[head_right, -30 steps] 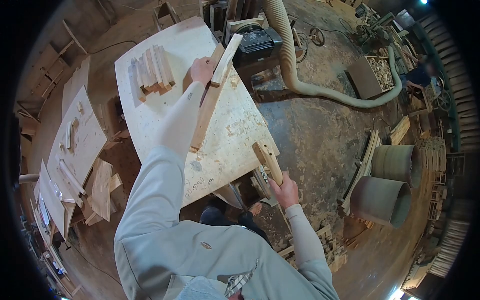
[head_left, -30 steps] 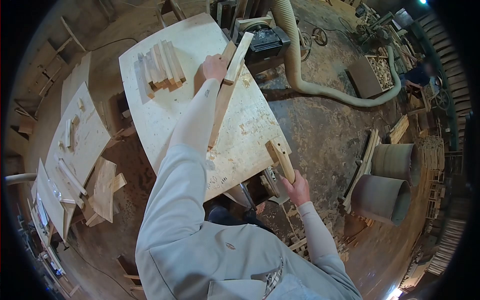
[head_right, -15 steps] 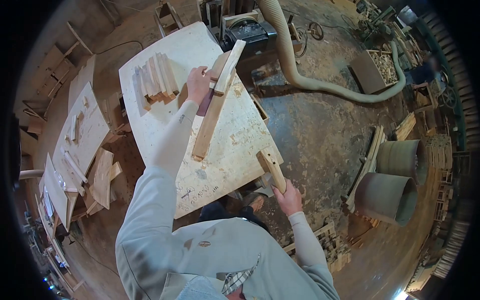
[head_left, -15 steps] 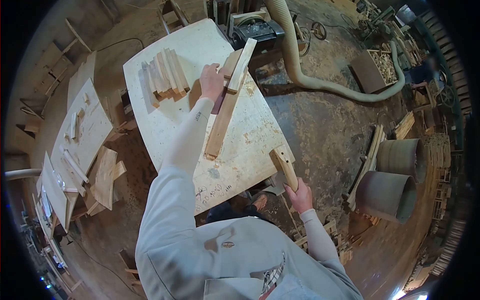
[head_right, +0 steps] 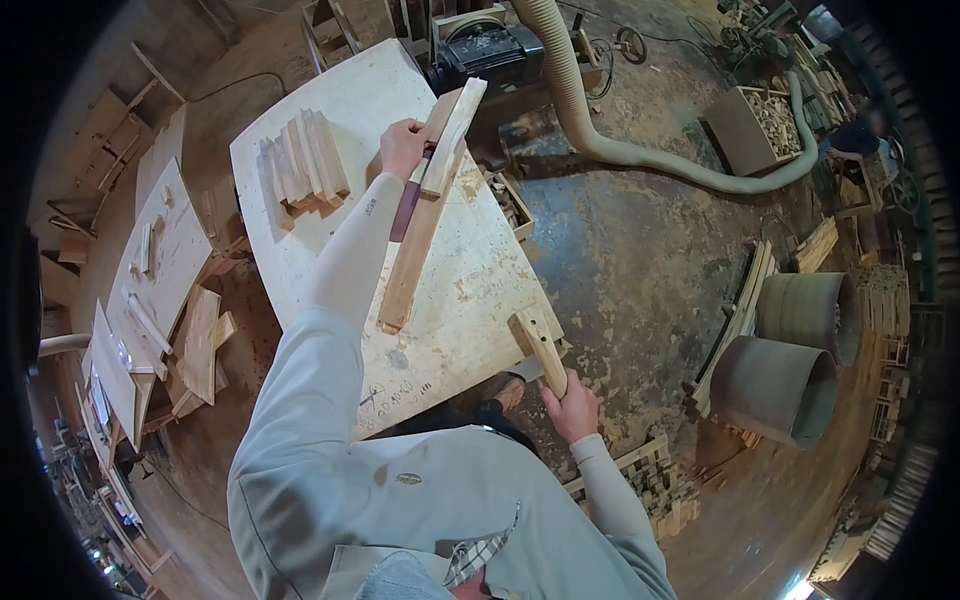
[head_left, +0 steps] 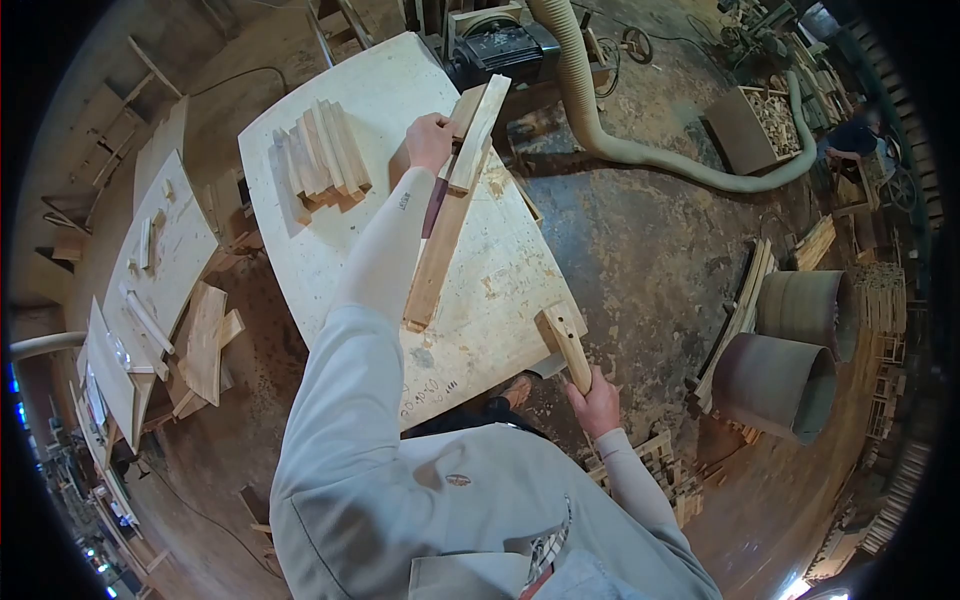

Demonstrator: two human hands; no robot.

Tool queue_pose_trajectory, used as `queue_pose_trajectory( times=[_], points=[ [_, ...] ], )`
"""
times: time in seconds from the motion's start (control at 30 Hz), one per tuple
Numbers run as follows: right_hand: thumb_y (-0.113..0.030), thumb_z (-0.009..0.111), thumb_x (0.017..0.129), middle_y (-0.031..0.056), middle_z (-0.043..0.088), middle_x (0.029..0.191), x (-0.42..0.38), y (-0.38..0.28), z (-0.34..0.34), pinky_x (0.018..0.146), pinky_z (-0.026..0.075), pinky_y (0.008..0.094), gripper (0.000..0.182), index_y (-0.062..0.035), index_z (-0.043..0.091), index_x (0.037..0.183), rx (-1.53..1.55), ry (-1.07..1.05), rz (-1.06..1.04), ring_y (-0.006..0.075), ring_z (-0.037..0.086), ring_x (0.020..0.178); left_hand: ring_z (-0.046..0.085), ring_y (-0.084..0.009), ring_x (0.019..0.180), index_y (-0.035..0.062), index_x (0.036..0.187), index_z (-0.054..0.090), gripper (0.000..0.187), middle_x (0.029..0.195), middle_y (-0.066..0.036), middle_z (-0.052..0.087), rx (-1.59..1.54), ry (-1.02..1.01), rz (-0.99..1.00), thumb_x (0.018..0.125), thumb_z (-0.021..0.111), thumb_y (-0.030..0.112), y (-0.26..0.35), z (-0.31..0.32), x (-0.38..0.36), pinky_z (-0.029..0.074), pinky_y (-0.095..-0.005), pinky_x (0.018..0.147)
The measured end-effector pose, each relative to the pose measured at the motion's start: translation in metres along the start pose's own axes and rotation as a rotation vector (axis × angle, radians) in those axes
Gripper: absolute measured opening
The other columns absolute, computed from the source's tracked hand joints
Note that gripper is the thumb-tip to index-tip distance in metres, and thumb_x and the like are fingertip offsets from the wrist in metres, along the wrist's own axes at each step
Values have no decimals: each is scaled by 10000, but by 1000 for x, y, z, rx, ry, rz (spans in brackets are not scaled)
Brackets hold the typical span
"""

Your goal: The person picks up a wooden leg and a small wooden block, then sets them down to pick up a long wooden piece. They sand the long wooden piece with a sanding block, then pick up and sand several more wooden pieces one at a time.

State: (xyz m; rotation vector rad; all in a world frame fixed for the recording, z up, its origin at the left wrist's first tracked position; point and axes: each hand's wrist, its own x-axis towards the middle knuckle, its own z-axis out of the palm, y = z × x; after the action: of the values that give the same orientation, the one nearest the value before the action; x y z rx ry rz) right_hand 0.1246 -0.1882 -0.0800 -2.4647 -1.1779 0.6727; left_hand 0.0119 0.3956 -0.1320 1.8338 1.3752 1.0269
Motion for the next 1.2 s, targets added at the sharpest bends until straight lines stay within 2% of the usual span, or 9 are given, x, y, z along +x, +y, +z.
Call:
queue_pose_trajectory(
  times=[0.1,0.17,0.47,0.7,0.9,0.97,1.0,1.2],
  points=[
    [-406,809,976,271,767,935,1,3,3,771,585,584,426,-63,655,1176,9,9,-22,509,745,893,790,-254,768,37,1020,871,262,838,-128,824,6,11,-1,950,802,281,4,-2,-1,606,-392,761],
    [-408,808,976,270,767,929,2,4,5,768,586,583,422,-61,654,1161,12,16,-38,509,745,890,790,-396,917,35,984,863,238,952,-209,820,-72,2,-65,922,823,262,8,-1,-4,608,-473,866],
    [-376,809,976,289,762,908,8,10,18,762,589,589,402,-40,654,1132,32,16,-20,514,749,885,789,-388,915,45,963,865,248,943,-203,821,-47,71,-8,916,823,285,14,0,-6,604,-479,866],
    [-377,806,977,291,764,940,14,23,31,774,586,593,409,-47,662,1171,26,67,-68,526,743,908,786,-397,912,56,953,869,234,938,-202,821,-22,123,54,915,822,283,18,-1,-7,604,-482,869],
    [-394,803,980,282,771,954,19,33,43,782,588,591,428,-49,666,1193,49,89,-95,524,745,909,786,-408,929,64,955,868,227,961,-213,816,-57,133,32,917,822,283,16,1,-6,606,-489,887],
    [-398,802,980,278,774,957,20,34,45,785,588,589,431,-49,666,1194,56,95,-99,522,746,910,804,-352,925,82,1015,875,238,965,-171,837,50,163,75,954,779,291,20,-1,-7,615,-448,876],
    [-404,802,980,276,775,958,21,36,47,792,589,588,436,-48,667,1193,68,104,-113,520,747,916,804,-352,925,82,1015,875,238,965,-171,837,46,165,79,954,779,291,20,-1,-6,615,-448,876],
    [-424,796,980,278,776,958,21,38,49,810,588,581,445,-42,673,1172,49,125,-129,513,750,939,777,-422,987,70,953,866,225,995,-216,815,21,185,108,946,786,281,19,-1,-7,600,-505,916]
  ],
)
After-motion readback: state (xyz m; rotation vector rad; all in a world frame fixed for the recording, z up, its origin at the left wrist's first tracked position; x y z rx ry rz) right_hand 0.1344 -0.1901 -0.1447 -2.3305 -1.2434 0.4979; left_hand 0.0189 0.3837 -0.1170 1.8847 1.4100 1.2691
